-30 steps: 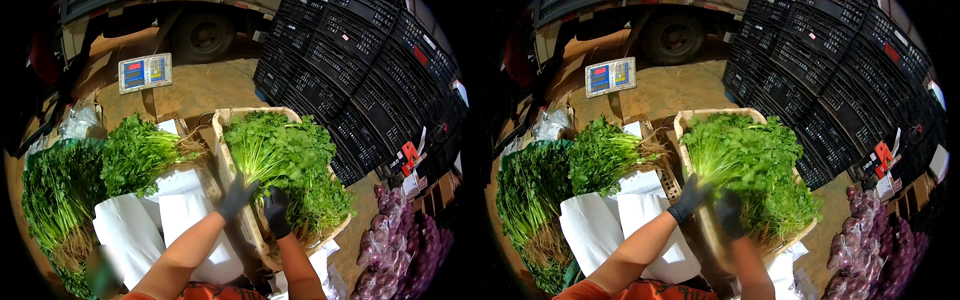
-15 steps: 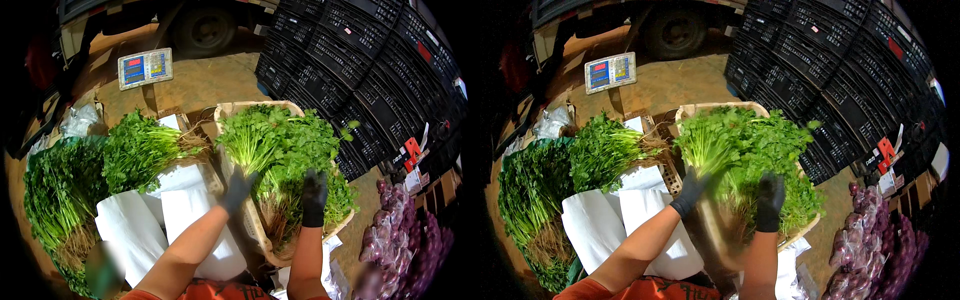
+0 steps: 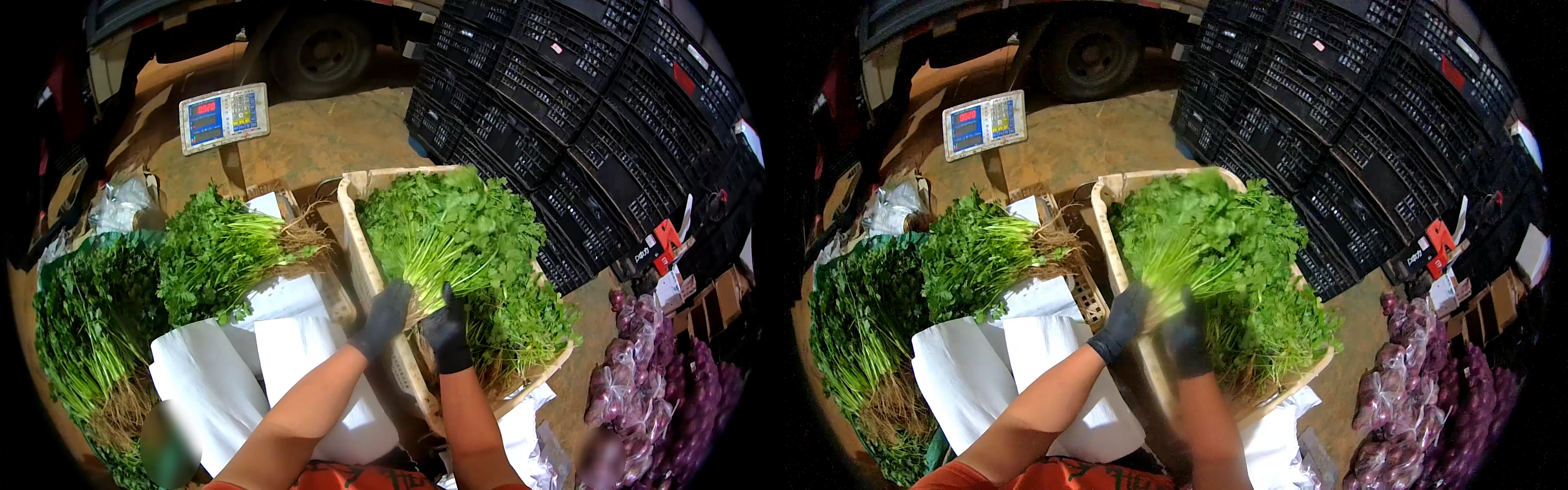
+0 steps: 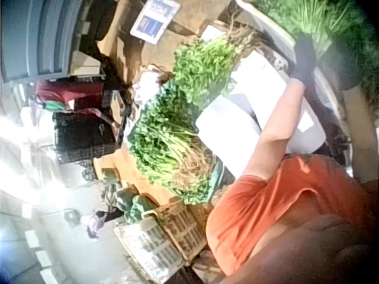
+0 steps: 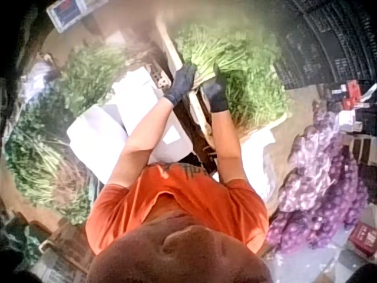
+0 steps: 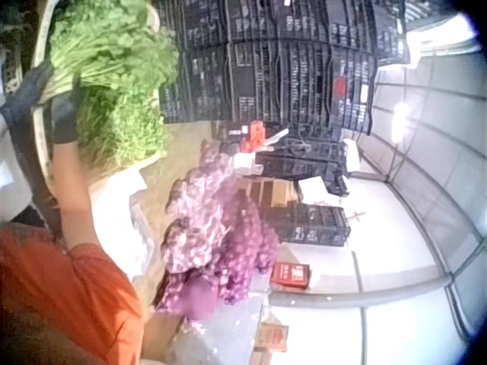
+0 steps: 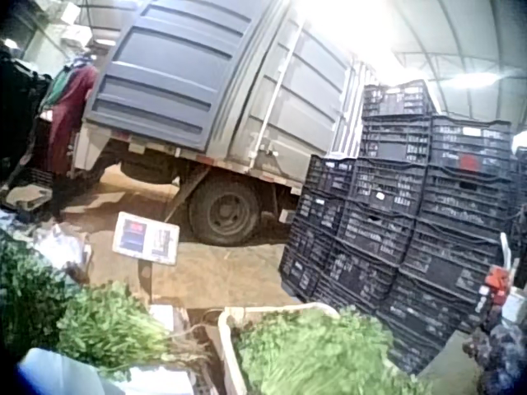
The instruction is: The person sorts bunches of leafy green vegetables from a large pile into a white plastic crate. They wear black gloves and handle the greens by hand, occasionally placing them into a clear plastic bag before arranging them in the crate. The process involves repetitive picking, shaking, and placing of the vegetables.
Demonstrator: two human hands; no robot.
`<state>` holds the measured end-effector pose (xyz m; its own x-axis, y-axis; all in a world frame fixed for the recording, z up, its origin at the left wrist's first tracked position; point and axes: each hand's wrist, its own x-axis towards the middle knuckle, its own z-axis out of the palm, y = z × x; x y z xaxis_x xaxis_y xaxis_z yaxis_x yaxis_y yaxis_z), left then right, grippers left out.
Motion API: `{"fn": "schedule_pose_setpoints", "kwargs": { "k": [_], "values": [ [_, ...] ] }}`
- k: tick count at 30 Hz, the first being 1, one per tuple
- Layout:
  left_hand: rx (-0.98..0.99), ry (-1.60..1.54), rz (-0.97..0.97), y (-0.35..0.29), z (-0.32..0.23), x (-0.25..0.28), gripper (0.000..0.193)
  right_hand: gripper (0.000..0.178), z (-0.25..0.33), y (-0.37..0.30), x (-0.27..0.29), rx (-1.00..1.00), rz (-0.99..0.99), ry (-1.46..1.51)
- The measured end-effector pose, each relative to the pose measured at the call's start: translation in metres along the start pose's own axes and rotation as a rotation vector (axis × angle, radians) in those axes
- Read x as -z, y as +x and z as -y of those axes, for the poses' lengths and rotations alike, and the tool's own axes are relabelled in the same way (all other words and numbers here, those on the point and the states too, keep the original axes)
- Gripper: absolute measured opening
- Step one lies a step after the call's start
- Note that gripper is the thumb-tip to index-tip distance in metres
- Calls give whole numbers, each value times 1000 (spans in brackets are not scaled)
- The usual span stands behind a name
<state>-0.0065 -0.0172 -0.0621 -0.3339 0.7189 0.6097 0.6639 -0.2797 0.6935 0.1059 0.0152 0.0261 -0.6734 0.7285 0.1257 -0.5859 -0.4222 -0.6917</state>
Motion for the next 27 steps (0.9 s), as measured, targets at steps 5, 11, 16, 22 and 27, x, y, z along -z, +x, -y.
{"fn": "schedule_pose_setpoints", "kwargs": {
  "k": [5, 11, 16, 22, 27],
  "values": [
    [319, -471, 143, 3, -18, 5, 26, 43, 10, 2, -15, -28, -130, 155],
    [655, -691, 365, 15, -28, 17, 66, 34, -9, 18, 57, -137, -171, 160],
    [784, -661, 765, 26, -47, 31, 84, 32, -33, -5, 62, 174, -291, -507],
    [747, -818, 652, 3, -9, 17, 72, 22, 6, 8, 58, 238, 28, -1483],
    [703, -686, 616, 8, -9, 13, 66, 22, 42, -3, 1, 537, -484, -1225]
  ]
}}
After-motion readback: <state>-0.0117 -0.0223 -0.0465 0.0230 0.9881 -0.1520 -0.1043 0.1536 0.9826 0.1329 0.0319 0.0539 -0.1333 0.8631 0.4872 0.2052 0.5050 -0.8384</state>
